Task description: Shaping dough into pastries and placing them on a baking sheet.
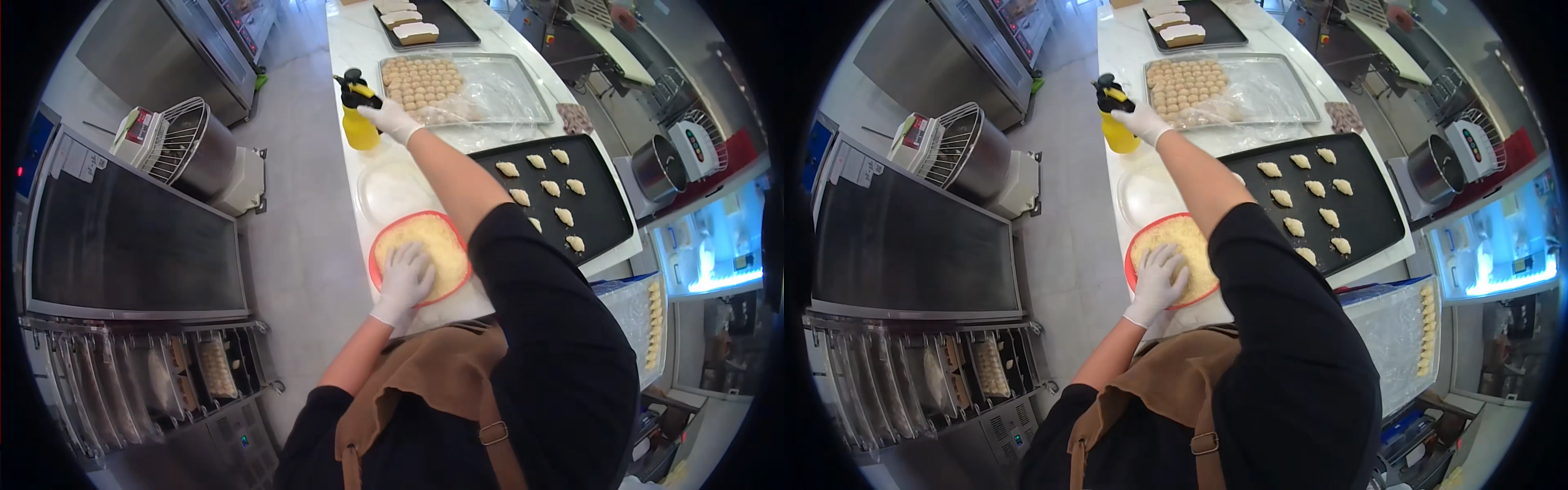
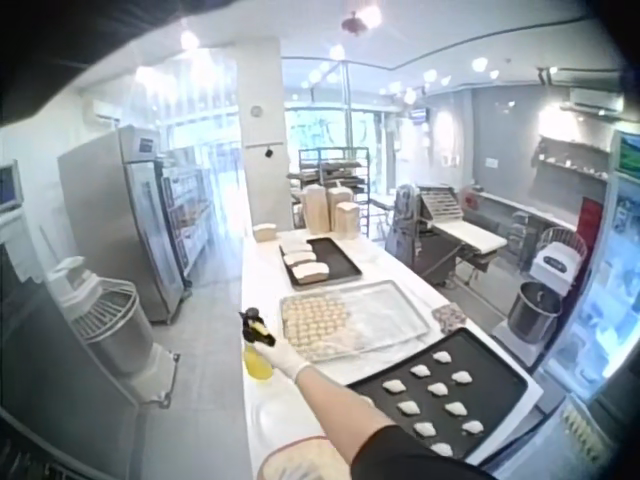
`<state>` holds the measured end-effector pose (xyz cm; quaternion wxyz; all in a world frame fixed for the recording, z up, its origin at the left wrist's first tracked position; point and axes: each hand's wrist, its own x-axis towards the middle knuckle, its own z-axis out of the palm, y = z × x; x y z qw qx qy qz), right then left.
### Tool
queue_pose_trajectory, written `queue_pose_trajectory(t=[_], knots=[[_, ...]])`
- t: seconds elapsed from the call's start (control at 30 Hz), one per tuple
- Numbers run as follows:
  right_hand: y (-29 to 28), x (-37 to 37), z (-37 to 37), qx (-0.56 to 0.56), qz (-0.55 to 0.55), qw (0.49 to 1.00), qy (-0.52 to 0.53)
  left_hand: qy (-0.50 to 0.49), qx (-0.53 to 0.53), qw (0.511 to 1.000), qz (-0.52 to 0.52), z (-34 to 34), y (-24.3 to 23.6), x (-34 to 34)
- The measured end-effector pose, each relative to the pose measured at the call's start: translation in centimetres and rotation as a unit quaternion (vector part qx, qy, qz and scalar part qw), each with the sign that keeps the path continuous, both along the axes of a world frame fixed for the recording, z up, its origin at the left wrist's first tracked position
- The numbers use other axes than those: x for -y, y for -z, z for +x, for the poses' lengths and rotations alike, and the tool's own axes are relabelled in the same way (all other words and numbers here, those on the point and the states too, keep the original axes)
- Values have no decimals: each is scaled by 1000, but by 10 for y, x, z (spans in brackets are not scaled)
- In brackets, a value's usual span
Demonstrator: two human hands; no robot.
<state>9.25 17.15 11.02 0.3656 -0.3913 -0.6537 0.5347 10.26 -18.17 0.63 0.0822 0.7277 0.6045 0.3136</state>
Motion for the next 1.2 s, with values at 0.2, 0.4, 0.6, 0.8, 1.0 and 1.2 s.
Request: queue_pose_trajectory(t=[0.2, 0.4, 0.6, 0.8, 1.0, 1.2], knots=[[31, -14, -5, 73, 25, 996, 47, 53, 28, 998, -25, 5, 4, -12], [-2, 30, 98, 133, 234, 955, 125, 63, 5, 997, 49, -6, 18, -19], [-17, 211, 462, 73, 78, 859, 500, 43, 25, 998, -46, -7, 21, -15], [70, 436, 789, 327, -90, 507, 792, 10, 1, 996, -83, -5, 0, 1], [148, 634, 1014, 578, -154, 477, 644, 73, 39, 994, -76, 23, 39, -38], [164, 510, 987, 137, -120, 774, 606, 14, -45, 997, -62, -15, 18, -10]])
